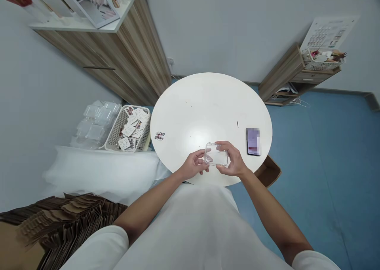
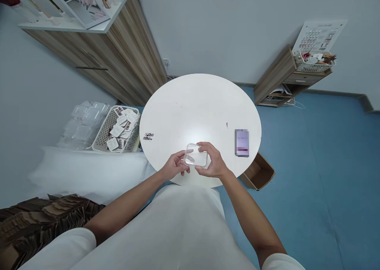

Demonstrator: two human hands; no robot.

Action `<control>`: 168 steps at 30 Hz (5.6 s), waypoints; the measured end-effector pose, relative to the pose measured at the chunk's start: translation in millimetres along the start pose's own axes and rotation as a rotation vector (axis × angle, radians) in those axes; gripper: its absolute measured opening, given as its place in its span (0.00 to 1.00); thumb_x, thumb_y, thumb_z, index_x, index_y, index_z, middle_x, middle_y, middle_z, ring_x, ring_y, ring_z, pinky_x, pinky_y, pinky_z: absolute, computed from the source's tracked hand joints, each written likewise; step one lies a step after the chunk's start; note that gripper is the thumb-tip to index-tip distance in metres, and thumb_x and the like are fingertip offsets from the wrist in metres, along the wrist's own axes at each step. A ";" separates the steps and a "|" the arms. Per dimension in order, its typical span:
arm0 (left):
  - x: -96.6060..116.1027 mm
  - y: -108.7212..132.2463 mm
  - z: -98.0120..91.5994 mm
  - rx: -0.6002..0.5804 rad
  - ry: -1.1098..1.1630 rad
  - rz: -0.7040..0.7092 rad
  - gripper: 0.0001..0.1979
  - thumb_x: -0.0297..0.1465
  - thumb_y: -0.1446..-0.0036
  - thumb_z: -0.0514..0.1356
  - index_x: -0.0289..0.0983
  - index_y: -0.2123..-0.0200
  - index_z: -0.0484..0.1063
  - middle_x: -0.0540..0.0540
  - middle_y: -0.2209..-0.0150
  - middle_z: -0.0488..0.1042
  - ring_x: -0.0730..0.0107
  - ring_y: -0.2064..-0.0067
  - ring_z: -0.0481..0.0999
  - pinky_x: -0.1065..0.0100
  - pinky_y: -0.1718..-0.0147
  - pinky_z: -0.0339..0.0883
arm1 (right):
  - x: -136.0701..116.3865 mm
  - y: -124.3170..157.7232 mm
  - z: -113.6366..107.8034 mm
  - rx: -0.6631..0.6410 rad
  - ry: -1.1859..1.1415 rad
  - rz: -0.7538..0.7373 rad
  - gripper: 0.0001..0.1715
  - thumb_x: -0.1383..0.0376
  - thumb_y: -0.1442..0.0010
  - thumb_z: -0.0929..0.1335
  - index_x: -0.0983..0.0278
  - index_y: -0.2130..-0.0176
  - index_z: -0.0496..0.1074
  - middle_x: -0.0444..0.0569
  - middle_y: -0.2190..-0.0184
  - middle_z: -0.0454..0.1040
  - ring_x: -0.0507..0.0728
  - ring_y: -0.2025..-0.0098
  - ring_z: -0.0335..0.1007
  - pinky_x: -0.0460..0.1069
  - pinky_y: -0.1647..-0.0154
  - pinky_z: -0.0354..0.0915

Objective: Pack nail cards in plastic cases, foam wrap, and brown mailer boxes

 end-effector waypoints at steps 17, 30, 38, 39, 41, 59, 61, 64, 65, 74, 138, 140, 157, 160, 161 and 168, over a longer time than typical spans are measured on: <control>0.6 -3.0 -18.4 0.167 -0.173 -0.155 0.21 0.39 0.52 0.61 0.34 0.56 0.69 0.45 0.73 0.75 0.69 0.71 0.76 0.70 0.72 0.69 | 9.3 -3.5 -6.0 -0.167 -0.014 0.164 0.26 0.47 0.50 0.65 0.60 0.57 0.65 0.53 0.54 0.70 0.61 0.54 0.67 0.55 0.57 0.63; -16.0 11.4 -13.9 0.126 -0.212 -0.151 0.20 0.39 0.52 0.61 0.35 0.57 0.69 0.46 0.72 0.75 0.70 0.70 0.76 0.68 0.70 0.71 | 53.3 -10.3 22.1 -0.036 -0.612 0.829 0.40 0.38 0.47 0.50 0.64 0.63 0.70 0.51 0.71 0.74 0.56 0.70 0.71 0.50 0.70 0.66; -28.8 4.0 -22.2 0.222 -0.154 -0.146 0.21 0.40 0.52 0.61 0.34 0.57 0.69 0.44 0.70 0.76 0.68 0.70 0.77 0.68 0.70 0.70 | 63.8 31.2 18.1 0.370 -0.468 0.760 0.28 0.45 0.44 0.56 0.59 0.53 0.64 0.50 0.58 0.69 0.52 0.66 0.67 0.48 0.68 0.65; -31.5 2.6 -23.0 0.228 -0.147 -0.152 0.21 0.40 0.52 0.61 0.34 0.57 0.69 0.44 0.70 0.76 0.68 0.70 0.77 0.68 0.70 0.70 | 64.0 41.3 19.6 0.392 -0.409 0.759 0.26 0.47 0.44 0.58 0.59 0.53 0.65 0.49 0.59 0.68 0.52 0.68 0.66 0.48 0.68 0.64; -37.9 -0.3 -24.0 0.226 -0.145 -0.168 0.20 0.40 0.52 0.61 0.34 0.57 0.69 0.44 0.70 0.76 0.68 0.70 0.77 0.67 0.70 0.70 | 63.1 58.3 27.8 0.343 -0.341 0.736 0.25 0.50 0.45 0.62 0.60 0.52 0.65 0.49 0.60 0.68 0.51 0.68 0.65 0.49 0.66 0.64; -101.1 -21.1 -34.9 0.438 -0.334 -0.274 0.18 0.35 0.46 0.56 0.38 0.52 0.64 0.47 0.69 0.76 0.71 0.69 0.76 0.69 0.69 0.69 | 112.6 73.7 59.9 0.311 -0.317 0.931 0.29 0.58 0.51 0.66 0.63 0.49 0.66 0.46 0.63 0.67 0.49 0.73 0.64 0.49 0.67 0.64; -104.1 -21.7 -36.1 0.435 -0.386 -0.276 0.17 0.34 0.46 0.55 0.39 0.52 0.65 0.47 0.68 0.76 0.71 0.67 0.76 0.68 0.66 0.69 | 116.8 73.1 61.5 0.296 -0.303 0.934 0.30 0.57 0.51 0.66 0.63 0.49 0.66 0.47 0.63 0.67 0.49 0.73 0.64 0.49 0.67 0.64; -105.5 -22.8 -37.5 0.434 -0.468 -0.252 0.18 0.35 0.45 0.55 0.40 0.51 0.65 0.47 0.64 0.75 0.70 0.63 0.74 0.66 0.61 0.66 | 123.4 73.0 64.0 0.280 -0.278 0.932 0.30 0.56 0.51 0.65 0.64 0.49 0.65 0.47 0.63 0.68 0.49 0.72 0.63 0.49 0.68 0.64; -105.4 -23.4 -37.7 0.438 -0.496 -0.241 0.18 0.35 0.45 0.55 0.39 0.51 0.65 0.46 0.63 0.74 0.69 0.62 0.73 0.66 0.59 0.65 | 125.5 73.2 64.7 0.277 -0.266 0.931 0.30 0.56 0.51 0.65 0.64 0.49 0.65 0.47 0.62 0.68 0.49 0.72 0.63 0.49 0.68 0.64; -113.2 -36.5 -35.1 0.434 -0.663 -0.284 0.21 0.35 0.45 0.53 0.36 0.48 0.62 0.42 0.59 0.64 0.68 0.62 0.67 0.65 0.59 0.63 | 140.5 70.6 70.3 0.237 -0.100 0.929 0.30 0.60 0.49 0.63 0.63 0.47 0.63 0.51 0.57 0.65 0.54 0.62 0.65 0.52 0.57 0.63; -44.9 36.9 -279.5 0.645 -0.958 -0.241 0.24 0.27 0.49 0.56 0.35 0.48 0.59 0.41 0.52 0.61 0.71 0.66 0.70 0.64 0.57 0.65 | 85.7 -69.9 224.9 -0.338 0.279 0.514 0.27 0.66 0.47 0.63 0.61 0.47 0.58 0.52 0.52 0.62 0.60 0.50 0.58 0.57 0.52 0.60; -39.5 27.0 -282.6 0.596 -1.023 -0.274 0.27 0.26 0.50 0.57 0.35 0.46 0.56 0.40 0.51 0.60 0.66 0.61 0.70 0.63 0.56 0.63 | 87.1 -89.6 239.3 -0.330 0.335 0.490 0.27 0.66 0.48 0.63 0.61 0.47 0.58 0.53 0.51 0.61 0.62 0.48 0.56 0.57 0.51 0.59; -47.6 -0.8 -299.3 0.423 -1.016 -0.277 0.33 0.22 0.54 0.59 0.37 0.44 0.52 0.40 0.55 0.60 0.59 0.55 0.67 0.63 0.60 0.63 | 109.8 -138.2 285.6 -0.229 0.536 0.499 0.33 0.67 0.50 0.66 0.63 0.45 0.55 0.56 0.53 0.59 0.64 0.53 0.58 0.57 0.56 0.60; -48.9 0.7 -301.3 0.416 -0.991 -0.233 0.31 0.23 0.54 0.59 0.38 0.46 0.54 0.41 0.54 0.60 0.59 0.54 0.66 0.62 0.58 0.63 | 108.7 -137.1 286.6 -0.231 0.546 0.501 0.33 0.67 0.50 0.65 0.63 0.45 0.55 0.56 0.53 0.59 0.63 0.53 0.58 0.57 0.57 0.60; -48.9 0.9 -301.6 0.412 -0.986 -0.226 0.30 0.23 0.54 0.59 0.38 0.47 0.55 0.41 0.53 0.60 0.60 0.54 0.66 0.62 0.58 0.63 | 108.3 -137.0 286.9 -0.233 0.552 0.503 0.33 0.67 0.50 0.65 0.63 0.45 0.54 0.56 0.53 0.60 0.63 0.53 0.58 0.57 0.57 0.60; -48.7 -0.4 -303.6 0.413 -0.964 -0.223 0.28 0.22 0.57 0.60 0.38 0.51 0.55 0.41 0.53 0.60 0.61 0.56 0.67 0.64 0.62 0.63 | 106.7 -140.1 287.6 -0.262 0.599 0.523 0.29 0.68 0.50 0.65 0.64 0.48 0.58 0.56 0.54 0.61 0.63 0.54 0.58 0.55 0.58 0.60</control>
Point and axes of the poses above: each hand's wrist, its own y-axis away from the middle knuckle, its own z-axis out of the palm, x = y × z, the point moved 5 cm from there along -y, towards the middle knuckle
